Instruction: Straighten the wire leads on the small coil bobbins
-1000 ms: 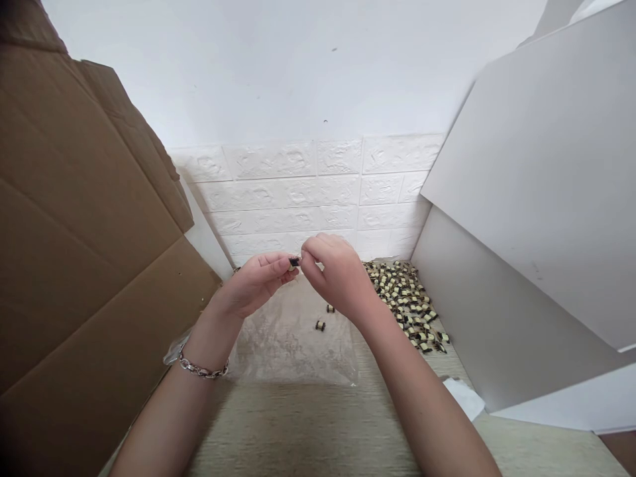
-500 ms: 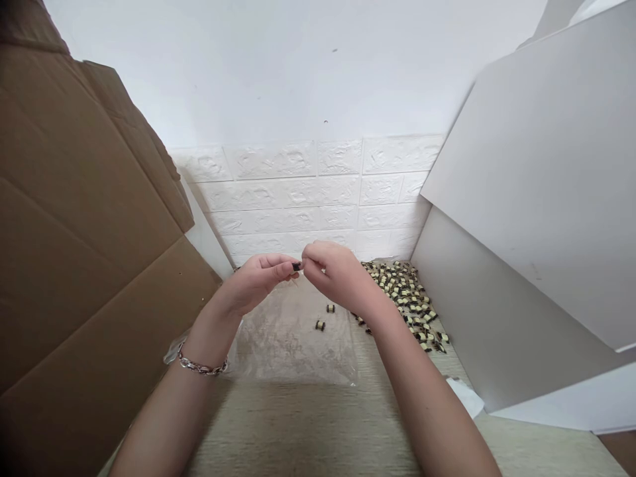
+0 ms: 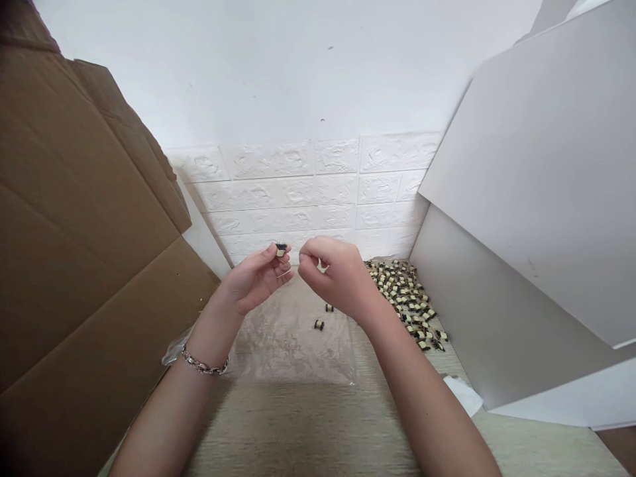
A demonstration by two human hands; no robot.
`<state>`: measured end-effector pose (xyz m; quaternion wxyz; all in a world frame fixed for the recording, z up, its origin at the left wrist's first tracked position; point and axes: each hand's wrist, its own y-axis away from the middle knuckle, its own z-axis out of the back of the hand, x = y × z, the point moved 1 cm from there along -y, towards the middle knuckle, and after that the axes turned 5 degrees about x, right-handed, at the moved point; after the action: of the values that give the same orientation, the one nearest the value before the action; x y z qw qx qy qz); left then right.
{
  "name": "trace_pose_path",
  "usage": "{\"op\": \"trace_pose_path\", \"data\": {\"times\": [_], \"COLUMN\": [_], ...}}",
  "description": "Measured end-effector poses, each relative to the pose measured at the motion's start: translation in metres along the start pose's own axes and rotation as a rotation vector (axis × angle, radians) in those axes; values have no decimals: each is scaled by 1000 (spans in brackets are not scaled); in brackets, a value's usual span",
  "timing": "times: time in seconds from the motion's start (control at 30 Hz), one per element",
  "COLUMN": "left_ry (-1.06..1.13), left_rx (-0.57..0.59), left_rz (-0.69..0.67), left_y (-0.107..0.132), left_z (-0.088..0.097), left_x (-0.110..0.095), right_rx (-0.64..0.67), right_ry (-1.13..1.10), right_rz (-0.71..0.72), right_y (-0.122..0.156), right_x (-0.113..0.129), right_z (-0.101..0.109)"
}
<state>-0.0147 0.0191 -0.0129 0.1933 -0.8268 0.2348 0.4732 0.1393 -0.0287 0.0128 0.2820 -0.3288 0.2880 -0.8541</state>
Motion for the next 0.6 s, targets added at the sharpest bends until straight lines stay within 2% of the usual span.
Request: {"op": "trace_pose_path", "data": {"times": [0.1,0.2,0.6], "left_ry": [52,74,-20], "left_rx": [14,35,120], "left_rz": [24,36,4], "left_y": [1,3,7], "left_z": [-2,-5,-10], "left_x": [0,0,0], "right_rx": [-114,-170,-180], "right_ry": [29,43,12], "right_rz": [49,56,84], "right_y": [1,1,2], "right_x": [4,7,6], "right_z": [-3,-7,-10]}}
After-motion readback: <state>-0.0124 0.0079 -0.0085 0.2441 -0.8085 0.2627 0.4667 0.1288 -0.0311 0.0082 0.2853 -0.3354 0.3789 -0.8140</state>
